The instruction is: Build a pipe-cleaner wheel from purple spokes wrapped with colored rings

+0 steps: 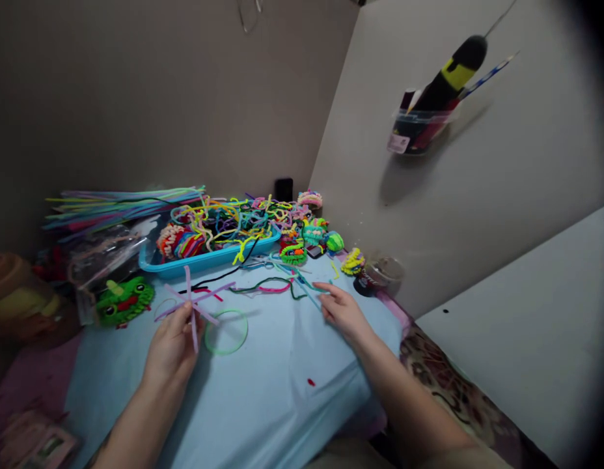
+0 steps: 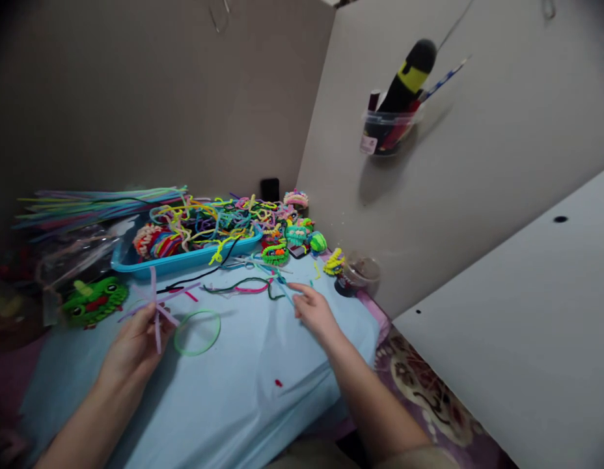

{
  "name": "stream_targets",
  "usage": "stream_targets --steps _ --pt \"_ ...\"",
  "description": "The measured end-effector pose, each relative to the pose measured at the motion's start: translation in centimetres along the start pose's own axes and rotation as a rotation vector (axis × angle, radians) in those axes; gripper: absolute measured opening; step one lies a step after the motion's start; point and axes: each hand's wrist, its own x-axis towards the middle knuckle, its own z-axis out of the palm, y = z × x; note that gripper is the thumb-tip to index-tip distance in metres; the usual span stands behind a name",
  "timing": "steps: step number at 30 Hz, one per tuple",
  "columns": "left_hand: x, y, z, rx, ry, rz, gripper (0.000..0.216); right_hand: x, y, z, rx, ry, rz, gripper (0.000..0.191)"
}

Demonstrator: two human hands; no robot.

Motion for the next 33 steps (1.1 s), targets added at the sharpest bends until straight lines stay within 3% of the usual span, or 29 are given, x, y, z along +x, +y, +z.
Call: stream_targets --steps 3,6,11,15,20,25,29,33 --pt "-0.2 -0.2 0.1 0.128 -0.046 0.039 0.014 0.9 -2.6 4.0 -0.057 -0.242 -0.096 0.032" --pt "-0.2 -0.3 0.1 0.195 -0.059 0.082 0.017 2.1 -4.8 8.5 0.0 -0.39 -0.184 0.033" --pt "-0.1 -0.3 -0.2 0.287 -0.066 0.09 0.021 3.4 -4.7 13.3 0.239 -0.553 -0.179 0.042" --pt "0.0 -0.6 -0.6 0.402 -0.056 0.078 0.027 3.7 -2.7 13.5 0.264 -0.407 -0.076 0.031" --pt "0.1 -1.1 -1.1 0.472 -0.08 0.11 0.03 4.5 -1.8 12.3 0.184 -0.396 -0.059 0.024" --pt "0.0 -1.4 -1.2 0.529 -0.106 0.11 0.03 4.1 -2.1 12.2 0.056 -0.463 -0.155 0.02" --pt "-0.3 -1.3 -0.8 0.558 -0.128 0.103 0.029 3.6 -2.4 12.2 -0.142 -0.406 -0.317 0.007" --pt "-0.8 -1.0 -0.4 0.634 -0.156 0.141 0.028 3.5 -2.6 12.1 -0.182 -0.362 -0.389 0.007"
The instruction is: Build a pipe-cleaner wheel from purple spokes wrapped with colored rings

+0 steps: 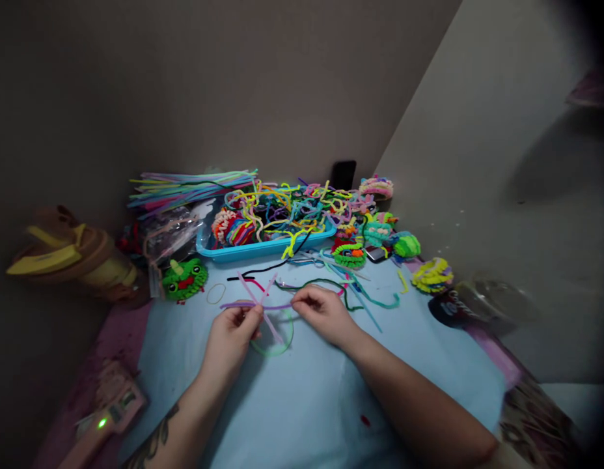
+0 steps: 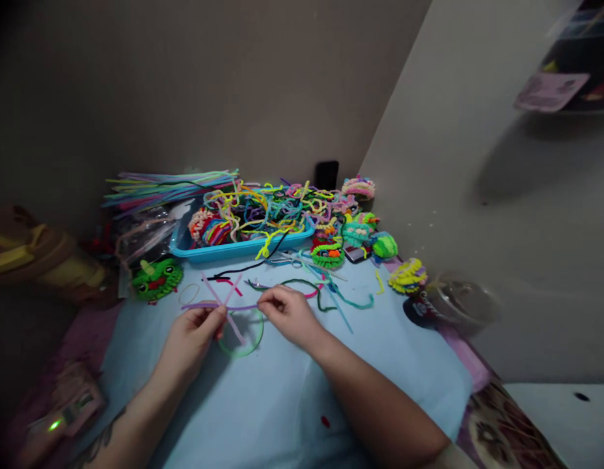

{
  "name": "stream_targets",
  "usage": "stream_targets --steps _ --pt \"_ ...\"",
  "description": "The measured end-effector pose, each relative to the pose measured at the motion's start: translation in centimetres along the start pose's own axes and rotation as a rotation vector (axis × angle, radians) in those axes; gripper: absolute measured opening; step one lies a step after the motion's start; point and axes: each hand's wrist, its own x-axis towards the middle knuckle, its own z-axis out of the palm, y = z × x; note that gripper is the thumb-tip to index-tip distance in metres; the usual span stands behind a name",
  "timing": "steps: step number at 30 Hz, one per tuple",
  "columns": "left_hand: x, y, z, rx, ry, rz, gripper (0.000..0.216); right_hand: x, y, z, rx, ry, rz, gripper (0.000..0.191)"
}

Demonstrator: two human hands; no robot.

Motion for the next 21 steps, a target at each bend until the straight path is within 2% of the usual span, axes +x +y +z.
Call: stream_targets --steps 5,8,10,13,15,18,21 --pt "-0.1 0.2 -0.1 0.052 0.013 0.013 0.027 0.0 0.0 -0.2 0.01 -0.006 -0.03 0.009" --pt "0.2 -0.2 -0.4 -0.002 0.026 0.011 0.027 0.3 0.4 -1.4 0.112 0.081 -0.018 0.012" --pt "0.5 -0.3 -0.7 -0.066 0.056 0.005 0.027 0.8 1.0 -2.9 0.231 0.253 0.042 0.018" --pt "0.8 0.1 -1.0 -0.248 0.124 -0.003 0.025 1.7 2.3 -5.2 0.373 0.607 0.101 0.022" --pt "1.0 0.6 -1.2 -0.428 0.175 -0.009 0.023 2.3 3.1 -6.2 0.405 0.741 0.091 0.021" --pt "1.4 1.5 -1.7 -0.697 0.222 -0.05 0.019 2.5 3.6 -6.4 0.378 0.761 0.066 0.018" --pt "1.7 1.8 -2.2 -0.856 0.213 -0.152 0.018 2.1 3.2 -5.4 0.235 0.639 0.036 0.014"
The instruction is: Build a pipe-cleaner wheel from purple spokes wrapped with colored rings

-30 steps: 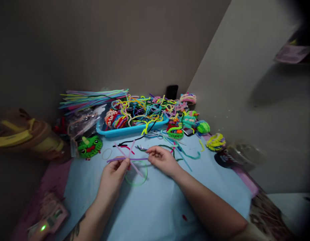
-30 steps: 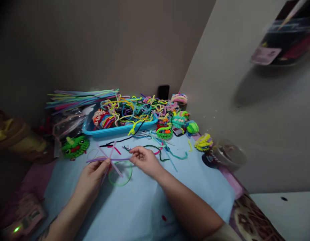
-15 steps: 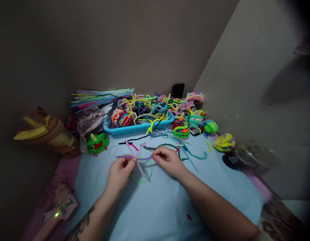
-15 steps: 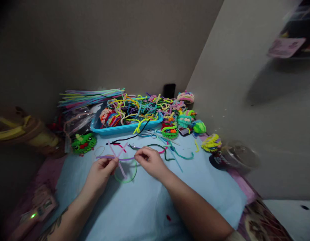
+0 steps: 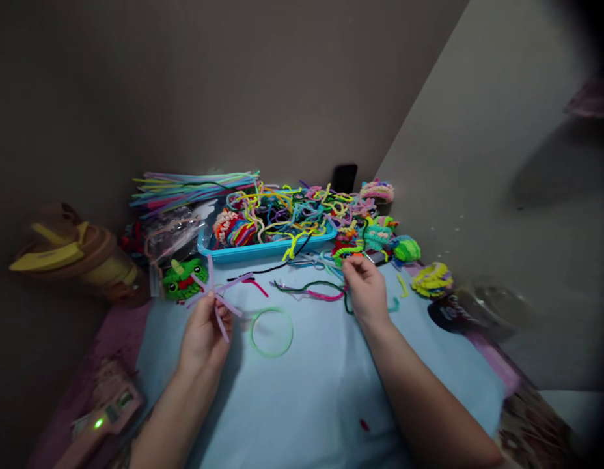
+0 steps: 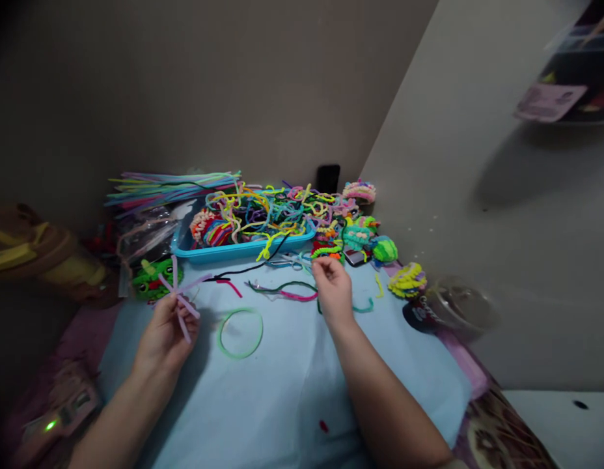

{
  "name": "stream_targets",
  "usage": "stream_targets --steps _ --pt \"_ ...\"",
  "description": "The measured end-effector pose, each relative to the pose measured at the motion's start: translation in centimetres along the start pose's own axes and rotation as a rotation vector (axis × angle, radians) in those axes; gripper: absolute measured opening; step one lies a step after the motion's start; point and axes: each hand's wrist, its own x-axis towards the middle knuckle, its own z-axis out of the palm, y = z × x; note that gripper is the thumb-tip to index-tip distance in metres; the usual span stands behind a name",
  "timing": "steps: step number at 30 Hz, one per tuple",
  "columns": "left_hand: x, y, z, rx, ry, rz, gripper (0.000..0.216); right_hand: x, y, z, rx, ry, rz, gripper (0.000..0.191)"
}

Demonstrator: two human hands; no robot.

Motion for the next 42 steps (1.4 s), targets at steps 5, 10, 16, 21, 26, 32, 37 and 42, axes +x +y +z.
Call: stream_targets --steps 5,10,16,21,26,32,37,42 --pt "-0.5 -1.0 -0.6 0.173 -0.203 -0.15 0.022 -1.7 -0.6 1.1 -0.37 -0.313 -0.154 0.012" --pt "-2.8 -3.2 -0.6 0.972 -0.677 -0.257 0.025 -2.6 0.0 2.0 -0.55 -0.587 -0.259 0.014" --pt "-3.5 -4.1 -0.9 1.191 -0.852 -0.257 0.023 -3.4 0.3 2.7 -0.613 -0.687 -0.283 0.013" --pt "-3.3 -4.2 -1.2 1.27 -0.89 -0.24 0.018 -3.3 0.8 2.6 -0.684 -0.691 -0.27 0.013" --pt "-3.4 -4.3 -1.2 1.31 -0.934 -0.229 0.015 -3.0 1.4 2.6 -0.775 -0.684 -0.229 0.014" --pt "-3.7 -3.9 -0.9 1.279 -0.945 -0.228 0.019 -3.3 0.7 3.2 -0.862 -0.696 -0.246 0.011" --pt "-3.8 -3.8 -0.6 1.242 -0.907 -0.252 0.025 -3.6 0.4 3.5 -0.705 -0.757 -0.281 0.013" --pt "-3.6 -4.0 -0.7 1.225 -0.913 -0.235 0.028 -3.2 0.5 2.8 -0.619 -0.691 -0.316 0.017"
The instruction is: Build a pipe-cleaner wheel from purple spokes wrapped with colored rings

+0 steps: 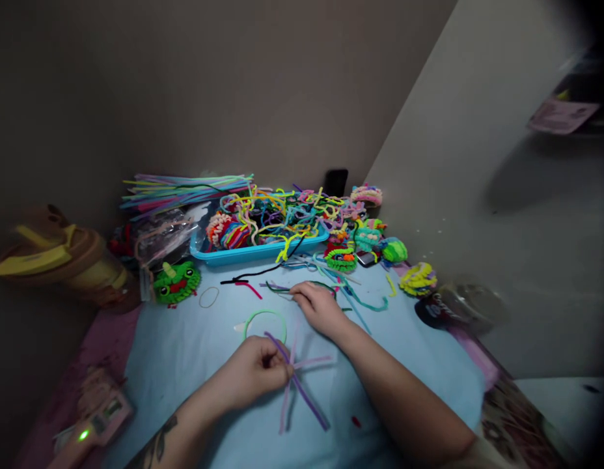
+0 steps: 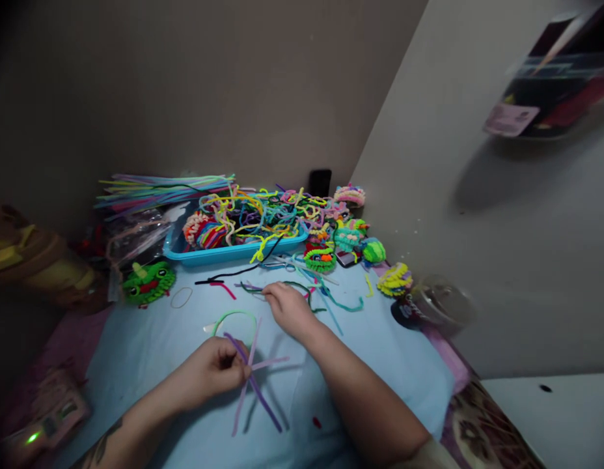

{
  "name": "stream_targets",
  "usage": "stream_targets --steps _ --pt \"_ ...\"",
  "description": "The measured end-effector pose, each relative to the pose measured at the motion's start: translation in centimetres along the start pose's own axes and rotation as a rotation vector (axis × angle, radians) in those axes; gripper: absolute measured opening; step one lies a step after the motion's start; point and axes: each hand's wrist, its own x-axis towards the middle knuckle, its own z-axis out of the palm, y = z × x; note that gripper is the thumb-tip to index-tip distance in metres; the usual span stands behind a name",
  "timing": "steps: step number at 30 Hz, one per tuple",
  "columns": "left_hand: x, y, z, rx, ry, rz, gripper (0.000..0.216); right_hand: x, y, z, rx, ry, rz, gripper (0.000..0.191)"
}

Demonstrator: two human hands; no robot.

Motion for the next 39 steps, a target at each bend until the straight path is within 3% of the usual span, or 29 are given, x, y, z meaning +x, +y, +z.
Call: stream_targets --steps 3,10,15,28,32,36,39 --pt "0.0 0.1 -0.1 0.004 0.047 0.005 0.028 0.2 1.5 -1.2 -0.095 0.085 0.05 0.02" --pt "0.1 0.1 -0.5 -0.015 0.139 0.032 0.029 0.6 5.4 -3.4 -0.354 0.251 0.33 0.023" --pt "0.2 0.1 -0.6 -0.042 0.155 0.053 0.031 0.5 6.8 -4.2 -0.315 0.377 0.436 0.029" --pt "0.2 0.5 -0.6 -0.064 0.214 0.049 0.032 -1.0 9.5 -8.4 -0.195 0.317 0.562 0.025" --pt "0.2 0.5 -0.7 -0.034 0.199 0.07 0.032 -1.3 9.0 -8.3 -0.159 0.201 0.538 0.014" --pt "0.2 0.8 -0.7 -0.037 0.195 0.047 0.032 -1.2 7.9 -7.7 -0.071 0.095 0.481 0.018" --pt "0.2 0.8 -0.7 -0.046 0.201 0.032 0.032 -1.1 7.2 -7.5 0.019 0.105 0.444 0.022"
